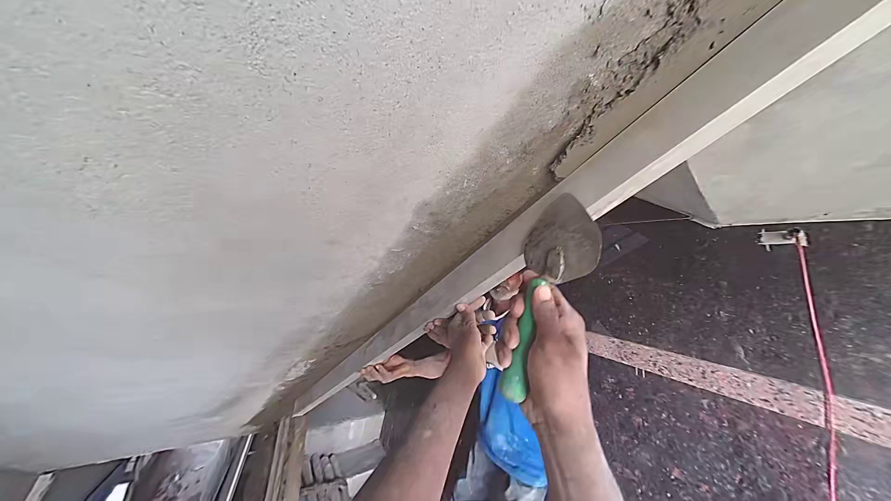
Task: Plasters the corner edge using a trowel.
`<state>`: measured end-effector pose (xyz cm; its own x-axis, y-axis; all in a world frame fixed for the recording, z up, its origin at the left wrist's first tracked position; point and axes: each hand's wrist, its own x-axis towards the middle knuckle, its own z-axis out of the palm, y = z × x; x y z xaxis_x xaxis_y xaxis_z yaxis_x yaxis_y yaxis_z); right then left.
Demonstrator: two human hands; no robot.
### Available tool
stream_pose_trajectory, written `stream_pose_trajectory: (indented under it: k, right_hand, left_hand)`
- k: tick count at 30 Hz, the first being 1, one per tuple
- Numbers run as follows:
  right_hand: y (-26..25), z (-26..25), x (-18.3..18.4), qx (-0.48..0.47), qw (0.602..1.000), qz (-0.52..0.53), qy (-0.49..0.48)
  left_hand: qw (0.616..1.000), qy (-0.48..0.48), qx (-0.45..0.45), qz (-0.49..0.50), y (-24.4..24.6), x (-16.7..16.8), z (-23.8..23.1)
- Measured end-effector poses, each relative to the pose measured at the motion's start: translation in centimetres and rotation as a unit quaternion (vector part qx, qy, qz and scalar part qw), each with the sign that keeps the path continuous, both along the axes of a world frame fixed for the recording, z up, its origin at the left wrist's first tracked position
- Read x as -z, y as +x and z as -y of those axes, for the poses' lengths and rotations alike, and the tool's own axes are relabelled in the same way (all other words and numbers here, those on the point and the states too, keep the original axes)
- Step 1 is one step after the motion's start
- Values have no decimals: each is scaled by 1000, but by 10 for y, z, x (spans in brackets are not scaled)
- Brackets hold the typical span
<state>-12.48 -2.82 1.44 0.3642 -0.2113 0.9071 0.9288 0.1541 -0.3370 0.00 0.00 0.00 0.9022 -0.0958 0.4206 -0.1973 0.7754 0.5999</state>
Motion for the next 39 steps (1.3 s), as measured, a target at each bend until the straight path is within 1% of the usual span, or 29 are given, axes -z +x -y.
stream_pose_trajectory:
  k: [4, 6, 9, 11, 12, 14, 16, 17, 18, 20, 22, 24, 27, 29, 31, 33, 36, 39]
  right_hand:
    - [-61, 14, -49, -7, 999, -25, 46]
    - [-86, 19, -69, 17, 998, -28, 48]
    - [-112, 22, -90, 48, 997, -46, 41]
    - [-121, 25, -98, 64, 995, -62, 37]
    - [-123, 25, -100, 71, 995, -69, 34]
    - [-123, 25, -102, 78, 994, -77, 30]
    - [-119, 22, -103, 85, 993, -78, 29]
    - [-117, 21, -103, 86, 993, -78, 28]
    - [-115, 21, -103, 86, 993, -76, 29]
    - [-110, 20, -101, 84, 993, -77, 28]
    - [-101, 16, -97, 75, 993, -88, 25]
    - [-87, 11, -86, 60, 991, -118, 13]
    - [-56, 6, -60, 17, 981, -194, -18]
    - [-46, 5, -47, -8, 977, -215, -17]
    - [-48, 6, -33, -21, 981, -193, -18]
    - [-59, 13, -28, 17, 988, -148, -29]
    - [-83, 22, -43, 82, 992, -92, -34]
    - [-105, 28, -70, 132, 990, -44, -6]
  left_hand:
    - [998, 28, 13, -45, -8, -8, -8]
    - [998, 37, 18, -48, -11, -9, -11]
    - [997, 50, -1, -67, -15, -12, -14]
    - [998, 37, 8, -49, -13, -10, -14]
    - [1000, 11, -5, -22, -9, -5, -8]
    - [997, -59, -45, 21, 3, 1, 10]
    - [998, 30, 7, -56, -7, -12, -6]
    - [996, 46, 31, -77, 0, -13, -6]
    - [995, 42, 43, -75, 16, -10, 2]
    - [998, -6, 42, -48, 51, 3, 28]
    - [999, -12, 37, -36, 53, 4, 29]
    - [998, -8, 34, -48, 46, -1, 25]
    - [997, -22, 38, -58, 44, -2, 28]
    - [997, -27, 37, -57, 46, -3, 30]
    - [998, -13, 30, -50, 51, 0, 29]
    - [999, -1, 30, -24, 55, 3, 30]
    - [1000, -5, 25, -15, 48, 2, 25]
    - [999, -8, 40, -32, 42, 0, 21]
